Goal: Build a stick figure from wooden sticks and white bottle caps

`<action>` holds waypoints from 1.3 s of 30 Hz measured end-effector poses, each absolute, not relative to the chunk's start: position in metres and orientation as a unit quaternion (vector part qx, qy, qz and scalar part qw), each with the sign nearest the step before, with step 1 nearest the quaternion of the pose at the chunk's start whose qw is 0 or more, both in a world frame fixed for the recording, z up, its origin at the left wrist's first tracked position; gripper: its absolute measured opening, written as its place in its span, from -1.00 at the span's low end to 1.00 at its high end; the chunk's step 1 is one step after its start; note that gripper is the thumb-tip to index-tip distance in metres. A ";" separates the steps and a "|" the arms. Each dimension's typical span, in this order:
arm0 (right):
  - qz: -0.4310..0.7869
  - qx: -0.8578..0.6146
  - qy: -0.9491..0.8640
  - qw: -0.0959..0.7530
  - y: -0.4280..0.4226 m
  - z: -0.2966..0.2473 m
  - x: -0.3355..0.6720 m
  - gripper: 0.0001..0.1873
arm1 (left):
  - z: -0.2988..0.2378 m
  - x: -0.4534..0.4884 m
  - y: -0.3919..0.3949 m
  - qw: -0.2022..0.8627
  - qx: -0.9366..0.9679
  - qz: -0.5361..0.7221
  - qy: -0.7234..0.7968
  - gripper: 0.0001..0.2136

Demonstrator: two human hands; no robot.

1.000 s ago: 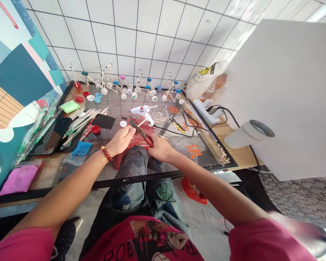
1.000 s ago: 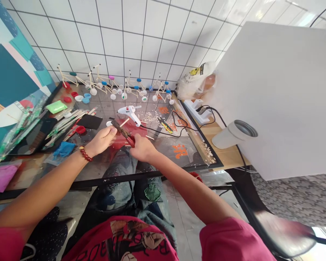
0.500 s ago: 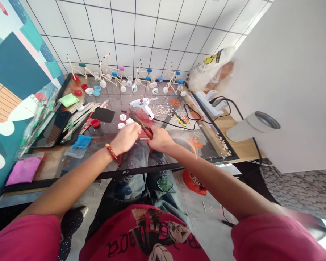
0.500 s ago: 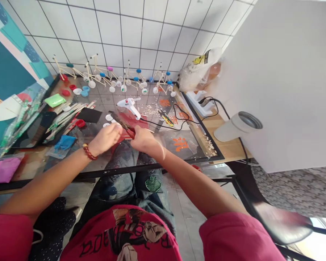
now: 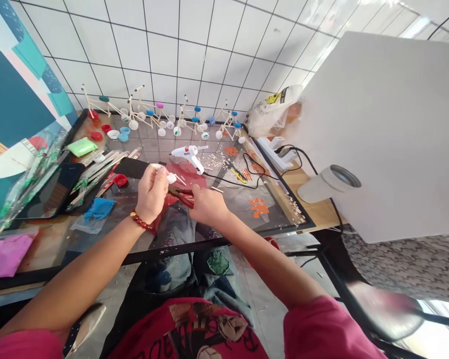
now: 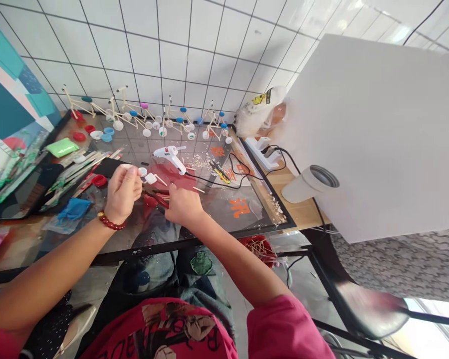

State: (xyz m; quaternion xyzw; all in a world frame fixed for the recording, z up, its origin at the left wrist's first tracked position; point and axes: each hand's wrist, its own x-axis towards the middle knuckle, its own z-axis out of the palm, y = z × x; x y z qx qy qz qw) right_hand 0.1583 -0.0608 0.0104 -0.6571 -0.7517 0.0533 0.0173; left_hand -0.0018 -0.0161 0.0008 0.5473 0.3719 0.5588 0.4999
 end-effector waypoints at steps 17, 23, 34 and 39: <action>-0.025 -0.754 -0.606 0.251 -0.078 -0.015 0.259 -0.43 | -0.005 -0.016 0.023 0.505 0.384 0.670 0.387 -0.72; -0.047 -0.767 -0.565 0.302 -0.082 -0.038 0.277 -0.32 | -0.019 -0.019 0.032 0.447 0.434 0.672 0.401 -0.79; -0.071 -0.748 -0.578 0.319 -0.082 -0.047 0.294 -0.32 | -0.036 -0.039 0.057 0.221 0.509 0.679 0.480 -0.89; -0.043 -0.731 -0.604 0.316 -0.086 -0.051 0.300 -0.26 | -0.017 -0.054 0.066 0.245 0.413 0.751 0.454 -0.92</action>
